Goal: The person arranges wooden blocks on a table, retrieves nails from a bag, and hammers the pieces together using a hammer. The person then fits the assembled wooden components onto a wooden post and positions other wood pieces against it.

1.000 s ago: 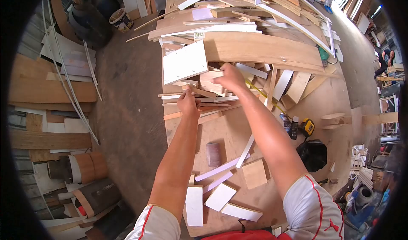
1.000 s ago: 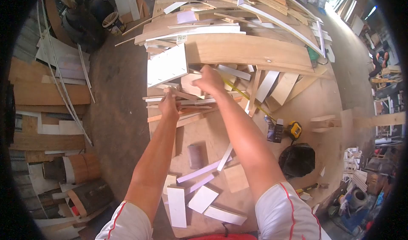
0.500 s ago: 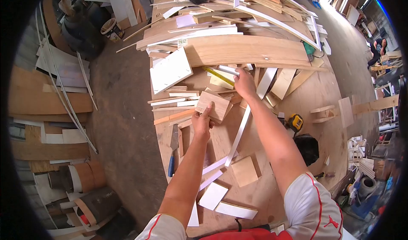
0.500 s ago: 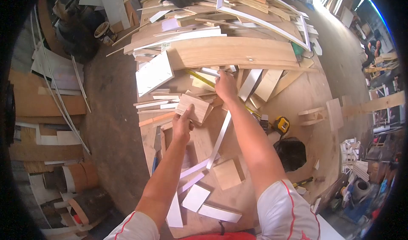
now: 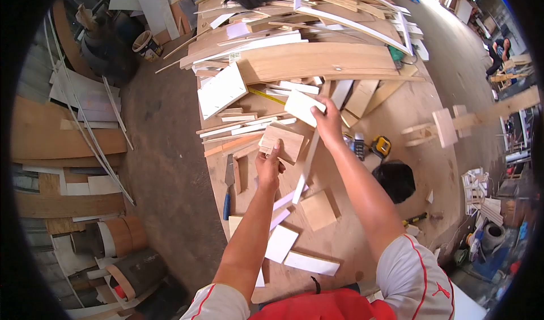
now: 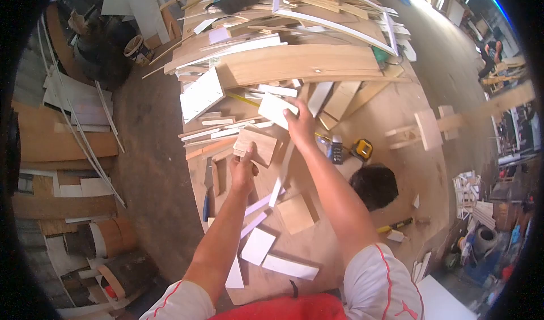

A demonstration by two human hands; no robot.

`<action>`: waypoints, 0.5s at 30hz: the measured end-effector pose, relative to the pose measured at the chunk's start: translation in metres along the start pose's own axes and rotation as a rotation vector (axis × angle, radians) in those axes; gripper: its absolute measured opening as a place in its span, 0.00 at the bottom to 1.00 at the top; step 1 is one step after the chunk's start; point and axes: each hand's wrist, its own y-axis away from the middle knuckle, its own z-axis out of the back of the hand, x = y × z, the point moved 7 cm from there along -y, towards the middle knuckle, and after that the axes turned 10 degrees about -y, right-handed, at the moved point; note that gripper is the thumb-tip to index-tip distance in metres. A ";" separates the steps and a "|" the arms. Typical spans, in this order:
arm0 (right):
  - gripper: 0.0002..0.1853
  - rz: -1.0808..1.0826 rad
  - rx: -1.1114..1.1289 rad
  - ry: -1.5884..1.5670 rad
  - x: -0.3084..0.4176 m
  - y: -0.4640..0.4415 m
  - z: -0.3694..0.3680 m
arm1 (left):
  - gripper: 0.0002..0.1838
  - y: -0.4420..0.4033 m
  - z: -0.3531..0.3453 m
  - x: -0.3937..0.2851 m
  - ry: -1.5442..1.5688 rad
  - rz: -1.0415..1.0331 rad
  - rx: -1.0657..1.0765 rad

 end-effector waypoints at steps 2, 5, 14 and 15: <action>0.22 -0.099 0.006 -0.092 -0.004 0.050 0.034 | 0.21 0.032 -0.009 0.006 -0.021 -0.016 0.053; 0.21 -0.496 -0.056 -0.409 -0.025 0.143 0.086 | 0.22 0.090 -0.019 0.040 -0.068 0.024 0.130; 0.19 -0.596 -0.162 -0.225 -0.082 0.373 0.267 | 0.23 0.276 -0.034 0.190 -0.309 0.303 0.213; 0.18 -0.528 -0.140 -0.142 -0.085 0.389 0.278 | 0.22 0.286 -0.033 0.200 -0.338 0.304 0.203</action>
